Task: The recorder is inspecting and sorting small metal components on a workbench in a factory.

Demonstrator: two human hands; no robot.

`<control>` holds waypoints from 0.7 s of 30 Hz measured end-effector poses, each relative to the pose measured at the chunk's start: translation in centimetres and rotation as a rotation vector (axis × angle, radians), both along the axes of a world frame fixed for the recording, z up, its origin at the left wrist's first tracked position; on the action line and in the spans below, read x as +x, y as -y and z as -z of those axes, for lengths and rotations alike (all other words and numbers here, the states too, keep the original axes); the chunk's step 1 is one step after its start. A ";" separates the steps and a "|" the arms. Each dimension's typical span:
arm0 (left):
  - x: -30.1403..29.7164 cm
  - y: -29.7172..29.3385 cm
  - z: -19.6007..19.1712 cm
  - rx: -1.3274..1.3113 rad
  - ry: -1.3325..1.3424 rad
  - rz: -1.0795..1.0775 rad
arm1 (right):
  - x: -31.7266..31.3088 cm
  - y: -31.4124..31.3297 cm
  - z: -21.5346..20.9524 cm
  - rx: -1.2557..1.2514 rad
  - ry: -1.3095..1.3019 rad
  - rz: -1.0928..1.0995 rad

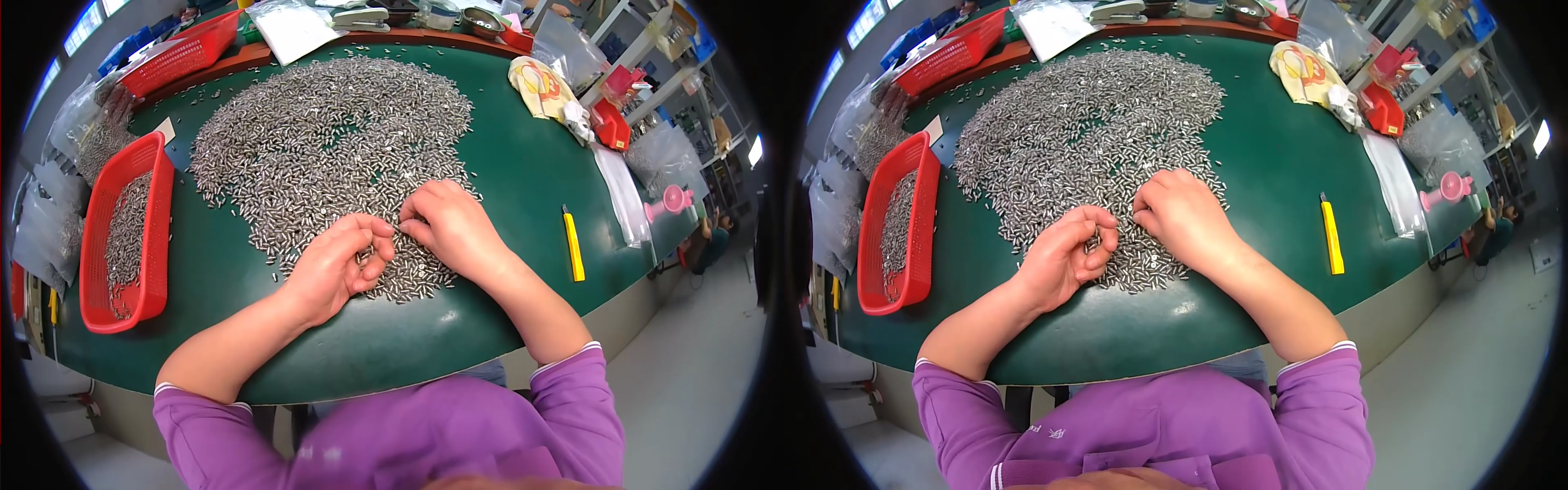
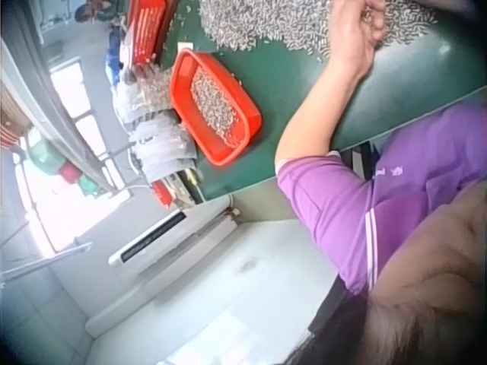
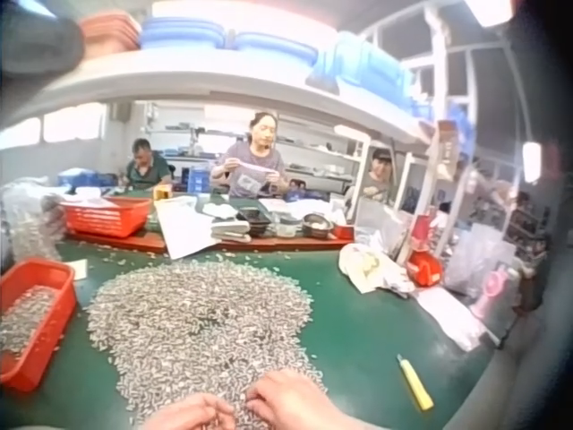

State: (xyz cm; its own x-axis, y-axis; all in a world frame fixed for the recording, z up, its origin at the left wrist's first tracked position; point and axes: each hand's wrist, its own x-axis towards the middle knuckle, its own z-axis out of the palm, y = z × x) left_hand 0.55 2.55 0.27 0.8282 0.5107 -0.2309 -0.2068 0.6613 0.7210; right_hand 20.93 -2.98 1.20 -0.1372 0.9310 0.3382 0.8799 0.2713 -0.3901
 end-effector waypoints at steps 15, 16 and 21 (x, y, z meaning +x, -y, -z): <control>0.2 0.1 -0.1 0.044 -0.006 0.072 | -0.9 0.3 -1.2 -0.067 -0.510 -0.192; 0.2 0.1 0.0 0.046 -0.006 0.070 | -0.7 0.3 -1.2 -0.055 -0.417 -0.127; 0.4 0.3 -0.2 -0.001 -0.028 0.011 | -0.1 0.0 0.4 -0.008 -0.112 -0.049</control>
State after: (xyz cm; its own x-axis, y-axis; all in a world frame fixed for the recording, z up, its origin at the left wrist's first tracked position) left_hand 0.97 2.23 0.49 0.8269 0.5013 -0.2549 -0.1790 0.6643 0.7258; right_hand 20.85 -2.96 0.79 -0.1447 0.9267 0.3469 0.8162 0.3100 -0.4876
